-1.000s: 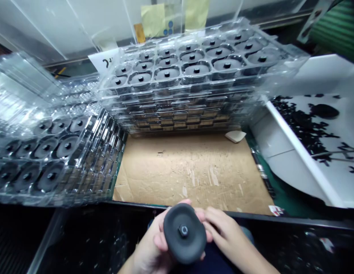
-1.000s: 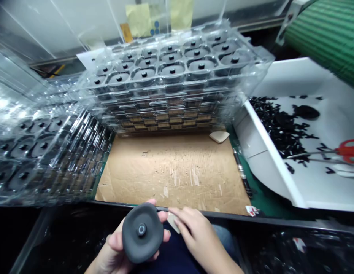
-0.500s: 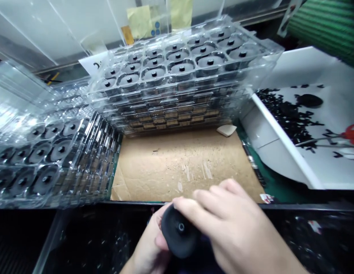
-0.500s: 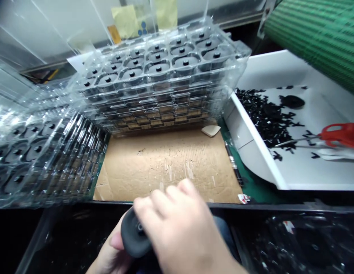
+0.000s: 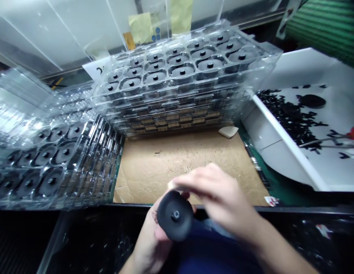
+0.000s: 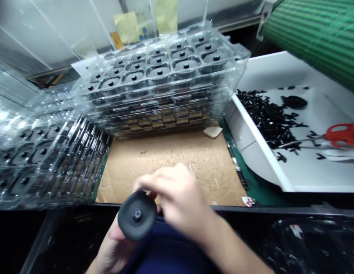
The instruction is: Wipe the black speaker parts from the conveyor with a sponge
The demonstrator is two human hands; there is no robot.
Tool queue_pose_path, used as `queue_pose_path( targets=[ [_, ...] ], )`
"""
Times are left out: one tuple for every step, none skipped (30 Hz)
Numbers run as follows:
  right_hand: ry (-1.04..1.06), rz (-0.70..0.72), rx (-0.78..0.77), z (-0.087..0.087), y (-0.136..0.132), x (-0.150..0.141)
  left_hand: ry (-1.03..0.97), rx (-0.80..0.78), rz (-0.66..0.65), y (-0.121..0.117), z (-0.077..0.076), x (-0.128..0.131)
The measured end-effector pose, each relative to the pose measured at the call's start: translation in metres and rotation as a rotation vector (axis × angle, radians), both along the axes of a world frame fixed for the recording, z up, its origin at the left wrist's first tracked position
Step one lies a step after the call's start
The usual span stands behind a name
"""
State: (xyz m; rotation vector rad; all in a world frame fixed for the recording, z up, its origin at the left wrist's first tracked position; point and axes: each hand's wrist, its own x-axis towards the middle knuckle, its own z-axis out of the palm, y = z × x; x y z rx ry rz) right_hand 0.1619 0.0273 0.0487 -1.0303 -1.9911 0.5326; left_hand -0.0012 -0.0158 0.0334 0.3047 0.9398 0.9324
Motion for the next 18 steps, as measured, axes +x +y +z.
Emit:
queue_pose_path(
  targets=[
    [-0.035,-0.071,-0.101,-0.011,0.002,0.007,-0.027,0.024,0.023,-0.001,0.000,-0.001],
    [-0.070,-0.127,-0.186,-0.024,0.003,0.014,-0.058,0.046,0.044,-0.001,0.000,-0.003],
    [-0.094,-0.158,-0.247,-0.039,0.000,0.018,-0.088,0.061,0.061,-0.002,-0.001,-0.005],
    [-0.105,-0.164,-0.281,-0.053,-0.004,0.021,-0.111,0.063,0.067,-0.002,-0.001,-0.007],
    [-0.107,-0.149,-0.304,-0.067,-0.010,0.022,-0.123,0.055,0.063,-0.002,-0.002,-0.008],
    [-0.099,-0.136,-0.321,-0.078,-0.017,0.021,-0.127,0.042,0.058,-0.001,-0.003,-0.009],
    [-0.091,-0.136,-0.331,-0.086,-0.023,0.019,-0.127,0.028,0.056,0.000,-0.004,-0.009],
    [-0.082,-0.163,-0.340,-0.088,-0.028,0.018,-0.122,0.017,0.057,0.001,-0.004,-0.008],
    [-0.074,-0.204,-0.353,-0.086,-0.031,0.016,-0.115,0.007,0.061,0.002,-0.003,-0.006],
    [-0.054,-0.261,-0.362,-0.078,-0.032,0.014,-0.104,-0.003,0.065,0.003,-0.002,-0.004],
    [-0.020,-0.329,-0.365,-0.066,-0.031,0.011,-0.090,-0.015,0.068,0.004,-0.001,-0.001],
    [0.029,-0.385,-0.342,-0.051,-0.030,0.008,-0.074,-0.025,0.070,0.005,0.000,0.001],
    [0.079,-0.409,-0.294,-0.034,-0.028,0.004,-0.058,-0.031,0.073,0.005,0.001,0.003],
    [0.126,-0.394,-0.214,-0.018,-0.027,-0.001,-0.051,-0.033,0.074,0.006,0.001,0.004],
    [0.149,-0.326,-0.100,-0.004,-0.026,-0.007,-0.057,-0.035,0.069,0.006,0.001,0.005],
    [0.149,-0.252,-0.013,0.007,-0.026,-0.013,-0.069,-0.034,0.060,0.006,0.000,0.004],
    [0.119,-0.173,0.031,0.014,-0.026,-0.019,-0.086,-0.032,0.052,0.006,-0.002,0.003],
    [0.078,-0.107,0.037,0.018,-0.026,-0.024,-0.101,-0.030,0.047,0.006,-0.003,0.001]
  ],
)
